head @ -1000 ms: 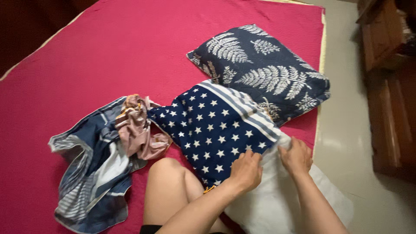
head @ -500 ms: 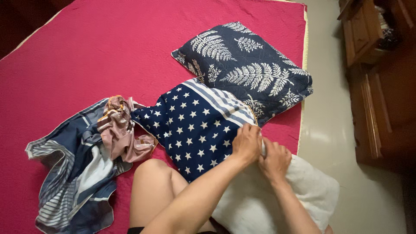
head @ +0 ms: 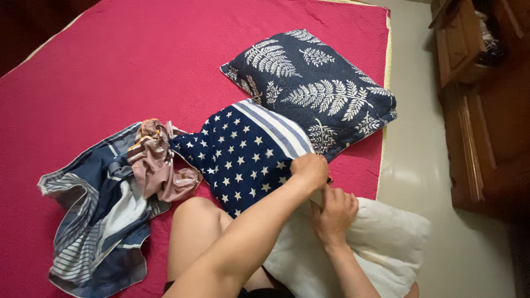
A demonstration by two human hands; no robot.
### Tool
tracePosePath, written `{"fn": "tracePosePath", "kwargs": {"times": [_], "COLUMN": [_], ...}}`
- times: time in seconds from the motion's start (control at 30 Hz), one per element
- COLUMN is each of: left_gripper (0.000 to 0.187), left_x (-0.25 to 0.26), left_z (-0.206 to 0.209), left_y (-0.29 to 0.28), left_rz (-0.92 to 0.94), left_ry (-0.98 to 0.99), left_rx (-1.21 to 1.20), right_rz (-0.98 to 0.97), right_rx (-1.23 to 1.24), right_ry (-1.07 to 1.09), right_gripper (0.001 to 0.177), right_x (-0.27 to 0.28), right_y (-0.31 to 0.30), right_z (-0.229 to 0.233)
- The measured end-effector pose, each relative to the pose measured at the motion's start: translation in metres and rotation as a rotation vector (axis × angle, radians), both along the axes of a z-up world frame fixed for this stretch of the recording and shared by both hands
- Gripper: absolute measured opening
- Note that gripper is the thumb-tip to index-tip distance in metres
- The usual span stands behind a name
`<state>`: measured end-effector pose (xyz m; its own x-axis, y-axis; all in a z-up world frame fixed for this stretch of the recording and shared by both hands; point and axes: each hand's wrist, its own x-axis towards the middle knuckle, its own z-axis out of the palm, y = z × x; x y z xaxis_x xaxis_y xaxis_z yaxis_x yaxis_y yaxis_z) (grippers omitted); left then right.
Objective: The person puts pillowcases onto pillows while sitting on the floor by a bed.
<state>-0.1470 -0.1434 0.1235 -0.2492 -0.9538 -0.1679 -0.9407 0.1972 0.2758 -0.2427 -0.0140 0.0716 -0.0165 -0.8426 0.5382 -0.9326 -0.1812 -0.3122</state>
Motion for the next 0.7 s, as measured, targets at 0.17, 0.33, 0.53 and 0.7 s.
{"fn": "tracePosePath", "kwargs": {"times": [0.17,0.33,0.53,0.7], "left_gripper": [0.034,0.027,0.027,0.029], "left_x": [-0.006,-0.013,-0.012,0.014], "left_z": [0.027,0.062,0.077,0.065], "left_y": [0.028,0.066,0.134,0.136], "left_rz": [0.149,0.189,0.119,0.0], "left_ry": [0.248,0.495,0.597,0.513], "left_rx": [0.111,-0.142,-0.148,-0.148], "right_rz": [0.0,-0.022,0.076,0.077], "right_rx": [-0.169,-0.214,-0.005,0.197], "right_ry": [-0.198,-0.201,-0.689,-0.791], "right_gripper": [0.048,0.031,0.069,0.042], "right_x": [-0.012,-0.007,-0.021,-0.025], "right_y": [-0.005,-0.012,-0.025,-0.013], "right_z": [-0.002,-0.003,0.022,0.022]}}
